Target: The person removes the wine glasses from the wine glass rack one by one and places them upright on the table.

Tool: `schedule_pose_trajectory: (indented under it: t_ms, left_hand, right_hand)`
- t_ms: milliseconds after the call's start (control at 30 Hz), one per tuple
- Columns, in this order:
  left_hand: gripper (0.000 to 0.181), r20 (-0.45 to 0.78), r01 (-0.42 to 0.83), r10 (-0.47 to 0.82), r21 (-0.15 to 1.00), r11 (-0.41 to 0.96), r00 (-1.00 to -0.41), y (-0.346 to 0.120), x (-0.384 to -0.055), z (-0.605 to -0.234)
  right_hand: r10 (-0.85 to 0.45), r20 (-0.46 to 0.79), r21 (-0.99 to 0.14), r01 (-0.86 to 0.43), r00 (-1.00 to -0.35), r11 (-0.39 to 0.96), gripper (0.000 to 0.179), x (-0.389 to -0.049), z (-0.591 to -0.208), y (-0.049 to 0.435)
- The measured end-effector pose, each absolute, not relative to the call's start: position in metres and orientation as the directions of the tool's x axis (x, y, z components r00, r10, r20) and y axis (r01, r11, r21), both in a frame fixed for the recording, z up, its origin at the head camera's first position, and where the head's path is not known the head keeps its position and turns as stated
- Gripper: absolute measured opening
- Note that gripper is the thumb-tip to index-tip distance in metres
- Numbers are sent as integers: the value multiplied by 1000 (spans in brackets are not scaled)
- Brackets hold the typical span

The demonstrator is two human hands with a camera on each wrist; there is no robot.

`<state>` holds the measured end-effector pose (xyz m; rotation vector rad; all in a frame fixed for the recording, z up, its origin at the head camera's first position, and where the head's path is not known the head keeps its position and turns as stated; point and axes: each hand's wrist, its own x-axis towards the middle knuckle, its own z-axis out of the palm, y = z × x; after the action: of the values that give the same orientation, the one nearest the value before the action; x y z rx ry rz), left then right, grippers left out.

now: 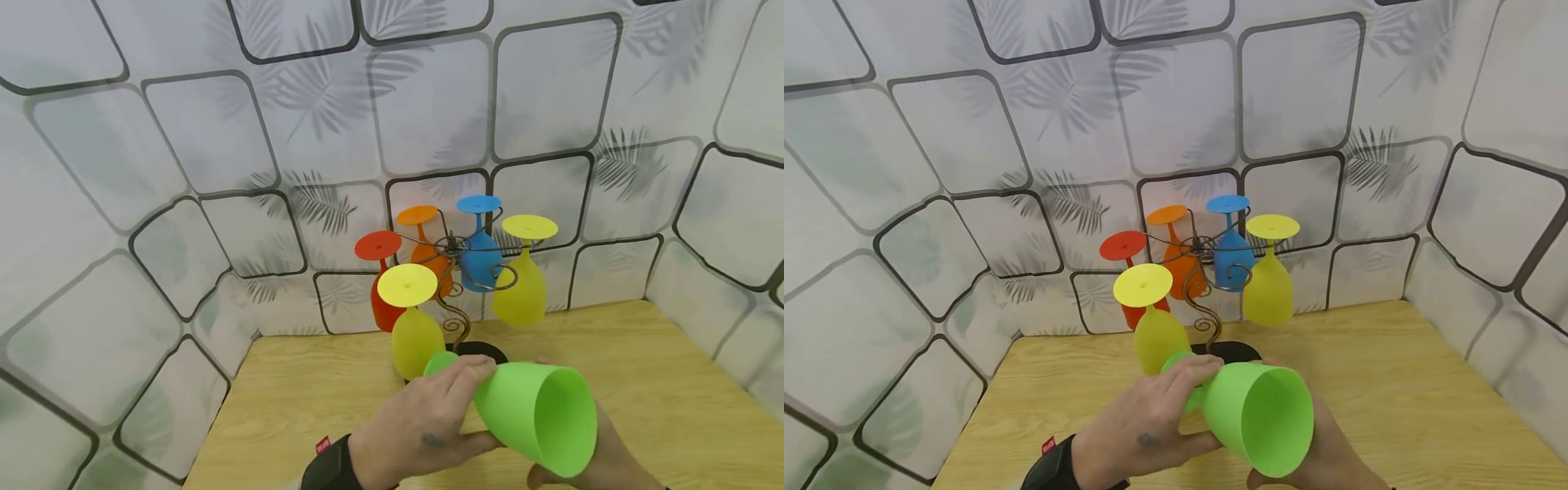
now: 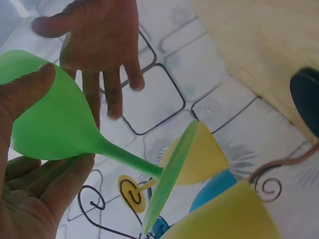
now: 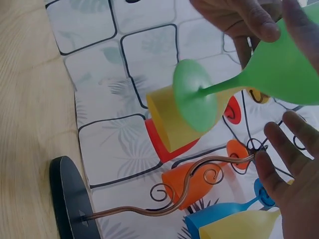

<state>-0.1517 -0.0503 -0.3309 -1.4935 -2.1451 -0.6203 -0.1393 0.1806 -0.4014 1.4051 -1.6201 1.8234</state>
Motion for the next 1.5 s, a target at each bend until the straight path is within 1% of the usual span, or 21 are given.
schedule_pose_trajectory:
  t_ms: [67, 100, 133, 167, 200, 300, 367, 467, 533, 700, 767, 867, 1000, 1167, 1267, 1500]
  left_hand:
    - [73, 590, 939, 732, 176, 295, -340, -52, -151, -335]
    - [73, 594, 938, 726, 202, 283, -347, -52, -150, -338]
    - [74, 598, 936, 720, 223, 272, -352, -53, -150, -340]
    - [74, 607, 938, 715, 229, 260, -346, -53, -151, -342]
    - [74, 619, 940, 708, 236, 245, -340, -52, -151, -343]
    - [76, 653, 944, 683, 253, 210, -327, -50, -154, -347]
    - [77, 670, 946, 670, 262, 190, -320, -49, -156, -349]
    - [77, 668, 929, 654, 330, 167, -355, -48, -158, -352]
    - [76, 649, 909, 653, 386, 158, -389, -48, -157, -355]
    - [73, 577, 824, 650, 550, 139, -495, -49, -155, -364]
    - [72, 559, 790, 645, 602, 117, -521, -48, -155, -371]
    - [71, 542, 754, 638, 651, 93, -546, -47, -156, -382]
    - [71, 532, 736, 634, 671, 88, -561, -48, -158, -394]
    - [68, 513, 742, 641, 657, 134, -570, -52, -161, -405]
    - [64, 481, 726, 643, 665, 175, -596, -54, -162, -412]
    - [59, 420, 697, 626, 654, 293, -657, -58, -164, -423]
  right_hand:
    - [-328, 850, -514, -785, -411, -346, 111, -139, -397, 178]
    - [-318, 863, -493, -791, -392, -364, 112, -139, -395, 177]
    - [-305, 882, -458, -805, -359, -378, 113, -140, -393, 176]
    - [-295, 894, -434, -817, -338, -380, 113, -141, -391, 175]
    - [-285, 903, -414, -828, -321, -378, 113, -141, -389, 174]
    - [-258, 916, -387, -848, -307, -362, 112, -143, -387, 174]
    - [-241, 917, -385, -858, -316, -340, 112, -143, -387, 175]
    - [-218, 915, -393, -870, -339, -297, 110, -141, -389, 177]
    - [-208, 914, -397, -875, -348, -276, 108, -140, -391, 177]
    - [-200, 924, -372, -888, -326, -271, 99, -141, -392, 176]
    - [-199, 925, -370, -890, -325, -267, 97, -143, -393, 176]
    - [-207, 915, -392, -886, -347, -248, 95, -146, -396, 177]
    - [-220, 897, -427, -879, -382, -213, 95, -149, -401, 176]
    - [-241, 895, -420, -890, -375, -176, 93, -152, -405, 170]
    - [-262, 886, -430, -890, -383, -153, 91, -152, -407, 168]
    - [-292, 835, -507, -858, -466, -81, 94, -156, -428, 169]
